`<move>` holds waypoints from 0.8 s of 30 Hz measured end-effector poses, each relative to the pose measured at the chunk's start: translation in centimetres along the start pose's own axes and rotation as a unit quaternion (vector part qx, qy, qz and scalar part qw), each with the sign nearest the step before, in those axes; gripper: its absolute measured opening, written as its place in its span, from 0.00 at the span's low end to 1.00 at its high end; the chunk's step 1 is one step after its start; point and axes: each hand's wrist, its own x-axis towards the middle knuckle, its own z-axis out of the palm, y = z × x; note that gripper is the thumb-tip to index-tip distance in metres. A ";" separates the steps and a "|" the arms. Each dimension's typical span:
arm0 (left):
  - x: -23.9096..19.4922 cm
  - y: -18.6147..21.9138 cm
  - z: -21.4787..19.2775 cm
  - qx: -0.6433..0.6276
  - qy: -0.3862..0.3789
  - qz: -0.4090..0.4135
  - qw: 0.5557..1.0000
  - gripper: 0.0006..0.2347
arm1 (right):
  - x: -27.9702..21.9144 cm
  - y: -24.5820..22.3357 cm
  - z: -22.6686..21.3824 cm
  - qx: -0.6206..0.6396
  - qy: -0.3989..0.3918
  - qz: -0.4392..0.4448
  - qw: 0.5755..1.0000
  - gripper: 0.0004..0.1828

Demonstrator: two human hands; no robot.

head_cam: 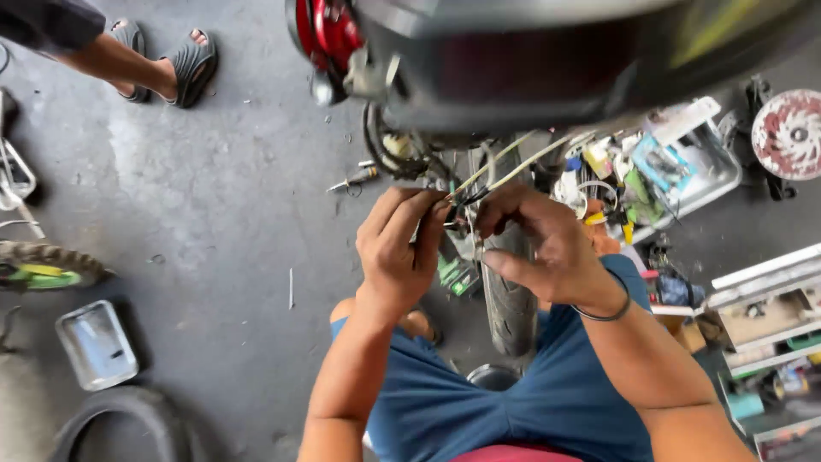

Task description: The person works on the front section of a motorcycle, specifically handling the wiring near the headlight and front fork. They connect wires and manipulate a small electrical component with their hands.

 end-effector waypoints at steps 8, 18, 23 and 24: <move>-1.0 -2.5 -1.4 -0.103 -0.012 0.083 0.991 0.02 | -1.0 6.0 2.3 -0.087 0.022 -0.138 0.986 0.31; -3.0 -0.6 -2.5 -0.216 -0.080 -0.011 0.973 0.12 | -5.2 5.1 5.1 0.008 0.038 -0.060 0.997 0.22; -8.0 -3.7 -0.7 -0.067 0.025 0.039 0.997 0.04 | -7.5 2.3 3.1 0.135 -0.028 -0.096 0.986 0.17; -9.1 -4.4 -0.1 -0.015 0.038 0.059 0.997 0.03 | -7.6 2.4 2.1 0.155 -0.036 -0.093 0.983 0.20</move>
